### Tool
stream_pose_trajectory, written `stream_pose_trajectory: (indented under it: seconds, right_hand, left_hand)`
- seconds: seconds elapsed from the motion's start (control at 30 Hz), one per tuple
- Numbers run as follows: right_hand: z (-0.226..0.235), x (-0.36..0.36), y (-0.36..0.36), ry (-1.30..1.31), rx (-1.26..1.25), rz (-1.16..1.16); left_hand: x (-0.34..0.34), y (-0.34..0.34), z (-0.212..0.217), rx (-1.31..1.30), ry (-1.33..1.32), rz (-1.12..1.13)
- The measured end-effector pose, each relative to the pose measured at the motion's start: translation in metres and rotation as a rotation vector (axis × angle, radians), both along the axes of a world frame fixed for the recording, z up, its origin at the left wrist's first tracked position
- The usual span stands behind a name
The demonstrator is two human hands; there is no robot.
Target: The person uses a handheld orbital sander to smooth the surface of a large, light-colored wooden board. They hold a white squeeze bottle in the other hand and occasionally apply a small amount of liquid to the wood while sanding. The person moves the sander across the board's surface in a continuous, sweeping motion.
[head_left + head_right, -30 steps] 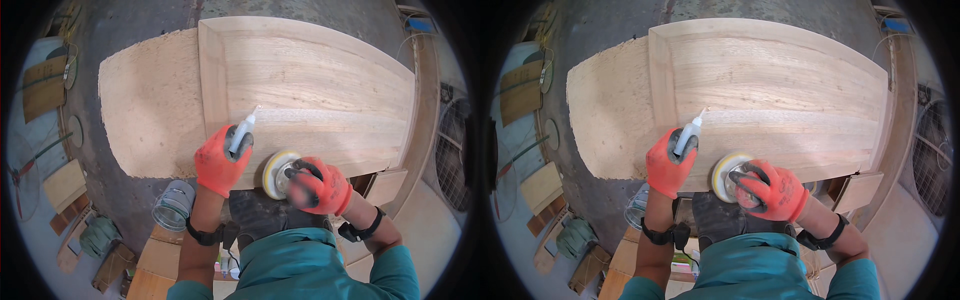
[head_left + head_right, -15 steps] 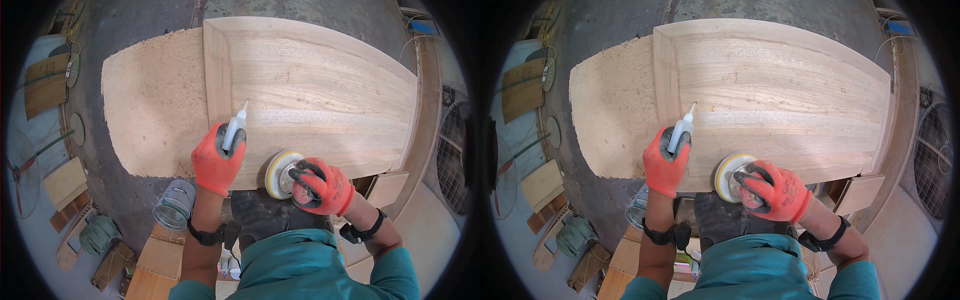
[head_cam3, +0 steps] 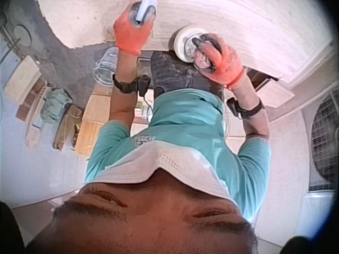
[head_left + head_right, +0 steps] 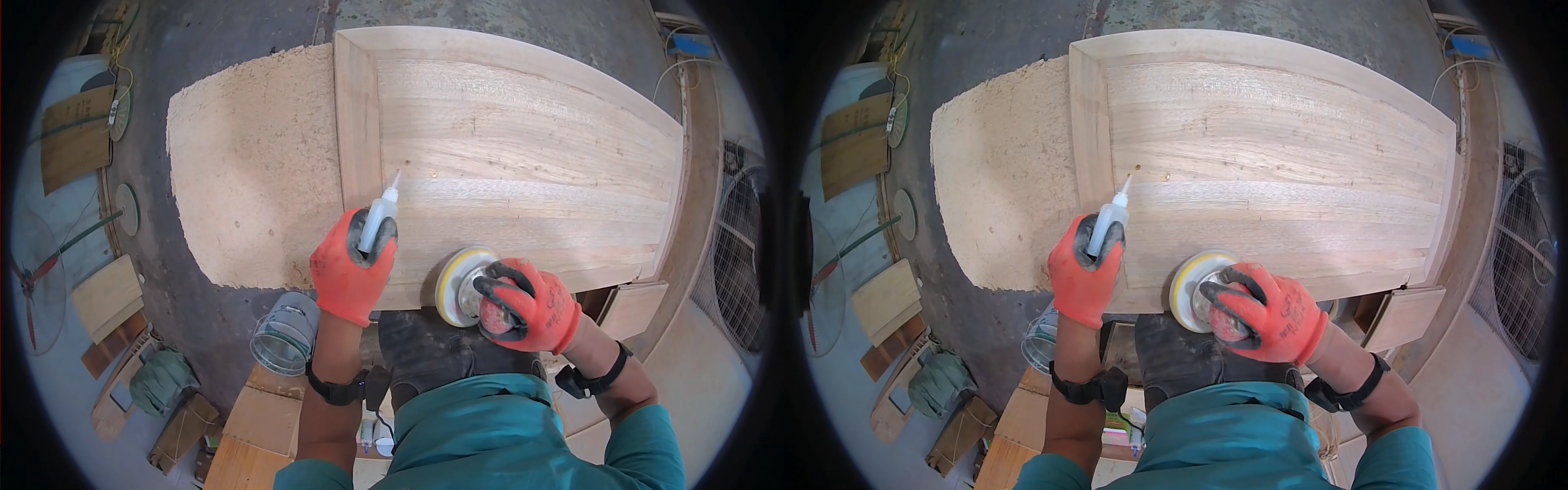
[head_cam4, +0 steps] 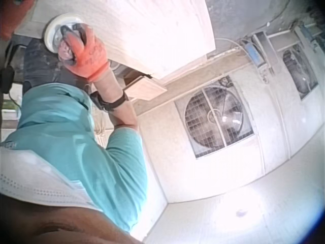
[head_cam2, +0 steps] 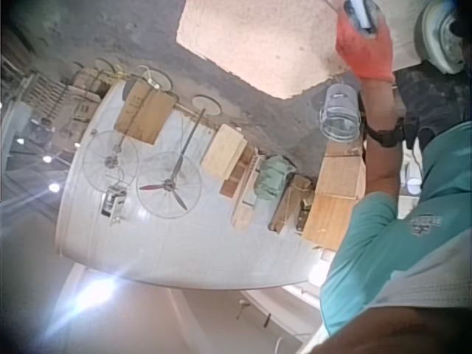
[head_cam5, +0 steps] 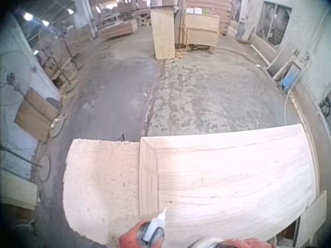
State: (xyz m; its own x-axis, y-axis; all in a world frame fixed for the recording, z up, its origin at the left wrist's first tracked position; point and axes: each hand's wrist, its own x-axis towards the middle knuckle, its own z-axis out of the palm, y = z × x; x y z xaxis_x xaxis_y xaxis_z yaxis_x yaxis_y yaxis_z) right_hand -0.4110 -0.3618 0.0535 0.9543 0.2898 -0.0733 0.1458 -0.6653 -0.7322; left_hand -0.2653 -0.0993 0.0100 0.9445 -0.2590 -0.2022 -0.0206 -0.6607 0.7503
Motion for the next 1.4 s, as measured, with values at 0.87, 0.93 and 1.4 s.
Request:
stream_pose_trajectory:
  seconds: [0.87,0.93,1.4]
  right_hand:
    - [-0.002,-0.005,-0.002,-0.025,0.004,-0.012]
    - [-0.002,-0.003,-0.003,-0.013,0.01,-0.006]
    - [0.0,0.001,-0.004,-0.039,-0.002,-0.004]
  left_hand:
    - [0.007,-0.01,0.007,-0.061,0.216,0.069]
    - [0.008,-0.008,0.009,-0.065,0.208,0.101]
    - [0.007,-0.015,0.004,-0.044,0.031,-0.003]
